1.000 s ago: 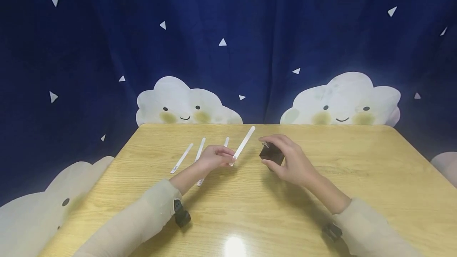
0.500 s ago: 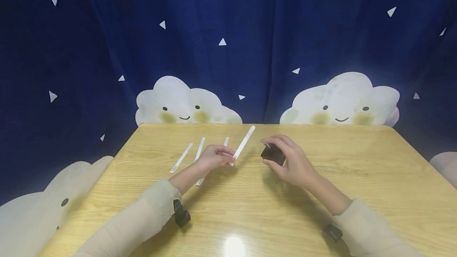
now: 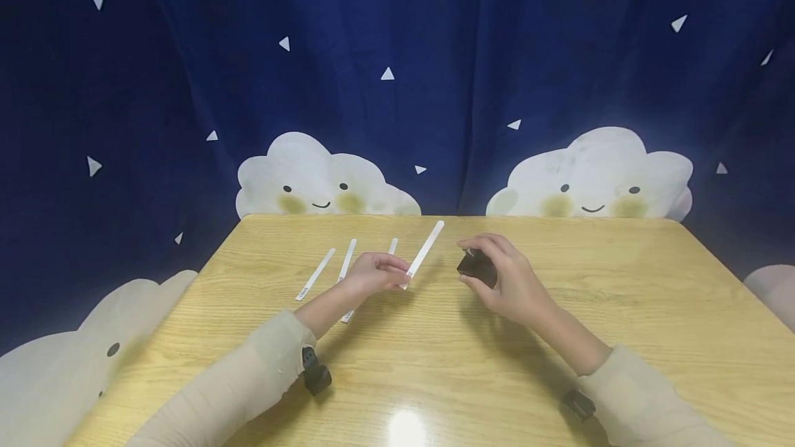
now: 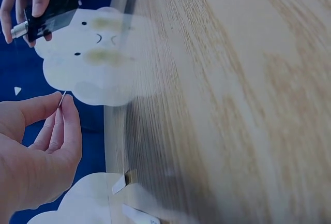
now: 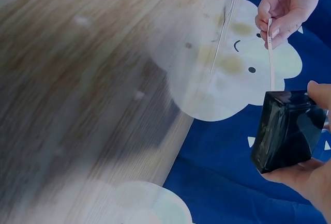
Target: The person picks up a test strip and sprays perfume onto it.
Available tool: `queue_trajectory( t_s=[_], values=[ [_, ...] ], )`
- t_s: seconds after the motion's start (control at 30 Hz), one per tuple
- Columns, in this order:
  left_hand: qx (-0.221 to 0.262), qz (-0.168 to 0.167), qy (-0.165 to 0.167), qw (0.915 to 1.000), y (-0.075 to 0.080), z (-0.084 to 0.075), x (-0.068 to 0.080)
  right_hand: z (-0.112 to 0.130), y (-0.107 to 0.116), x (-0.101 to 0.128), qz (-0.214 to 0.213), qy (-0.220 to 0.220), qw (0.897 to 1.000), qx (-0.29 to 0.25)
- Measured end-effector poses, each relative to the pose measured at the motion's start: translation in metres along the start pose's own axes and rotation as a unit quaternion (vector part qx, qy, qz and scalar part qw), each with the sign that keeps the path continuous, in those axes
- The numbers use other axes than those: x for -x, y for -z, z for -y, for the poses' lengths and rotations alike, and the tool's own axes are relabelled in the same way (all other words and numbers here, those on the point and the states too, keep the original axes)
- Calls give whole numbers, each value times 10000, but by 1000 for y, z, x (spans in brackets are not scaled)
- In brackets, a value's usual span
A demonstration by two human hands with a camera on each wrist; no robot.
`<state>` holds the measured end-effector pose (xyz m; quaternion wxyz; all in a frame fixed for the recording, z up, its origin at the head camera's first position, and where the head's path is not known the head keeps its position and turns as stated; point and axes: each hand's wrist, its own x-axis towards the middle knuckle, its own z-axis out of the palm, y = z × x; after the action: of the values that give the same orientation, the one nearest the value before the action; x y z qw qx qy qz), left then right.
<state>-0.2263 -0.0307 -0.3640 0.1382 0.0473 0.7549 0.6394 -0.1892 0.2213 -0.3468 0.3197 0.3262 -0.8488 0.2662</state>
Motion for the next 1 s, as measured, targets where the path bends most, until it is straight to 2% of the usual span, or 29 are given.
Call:
queue_trajectory(
  t_s=[0.1, 0.3, 0.53, 0.87, 1.0],
  values=[
    [45, 21, -8, 10000, -2, 2, -2, -1, 0, 1, -25, -27, 10000, 20],
    [147, 22, 181, 9997, -6, 5, -4, -2, 3, 3, 30, -132, 9999, 6],
    [9, -15, 306, 9995, -11, 11, -4, -5, 5, 5, 8, -113, 9999, 63],
    [-192, -302, 541, 9979, -13, 15, 0, -14, 7, 8, 55, -324, 9994, 74],
    [-316, -445, 574, 9969, -14, 14, 1, -19, 7, 8, 150, -533, 9984, -134]
  ],
)
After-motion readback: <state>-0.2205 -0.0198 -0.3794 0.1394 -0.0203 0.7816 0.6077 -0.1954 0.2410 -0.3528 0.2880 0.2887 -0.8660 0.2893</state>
